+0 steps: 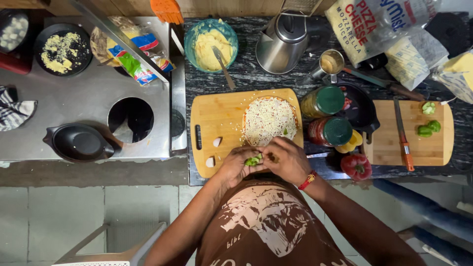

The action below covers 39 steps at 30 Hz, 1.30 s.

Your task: The person sprinkles shredded mozzarella cheese onto a pizza base, then places sliced mushrooms and chopped green peppers on top. They then slice a red bell pepper and add the pieces to the pizza.

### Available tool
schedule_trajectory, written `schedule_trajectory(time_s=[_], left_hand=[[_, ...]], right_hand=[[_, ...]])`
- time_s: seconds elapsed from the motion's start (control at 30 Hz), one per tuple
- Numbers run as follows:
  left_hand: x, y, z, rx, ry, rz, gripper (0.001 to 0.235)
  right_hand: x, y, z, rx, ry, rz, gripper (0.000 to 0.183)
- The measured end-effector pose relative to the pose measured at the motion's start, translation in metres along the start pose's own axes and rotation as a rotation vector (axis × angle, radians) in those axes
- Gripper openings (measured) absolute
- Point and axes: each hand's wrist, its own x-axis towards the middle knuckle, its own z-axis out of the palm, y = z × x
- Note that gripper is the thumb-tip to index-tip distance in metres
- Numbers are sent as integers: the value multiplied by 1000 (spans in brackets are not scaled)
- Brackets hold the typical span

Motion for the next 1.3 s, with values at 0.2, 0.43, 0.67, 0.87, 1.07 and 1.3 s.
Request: schedule_trajectory(time_s=[0.2,0.43,0.67,0.87,1.07,1.3], left_hand=[[2,-6,-2,40,-10,41,31],[0,0,3,-67,75,-37,23],[-3,3,5,89,98,77,19],[7,9,8,121,149,183,18],[-6,27,6,-209,38,70,47],[-22,35,8,-336,-122,104,60]], right_hand=[[-1,6,7,137,61,-218,20],[-2,15,14,-28,78,-165,15],[5,23,8,255,70,-103,25],[28,57,28,330,1,189,20],[99,124,40,206,180,71,16],[118,100,4,5,242,98,18]])
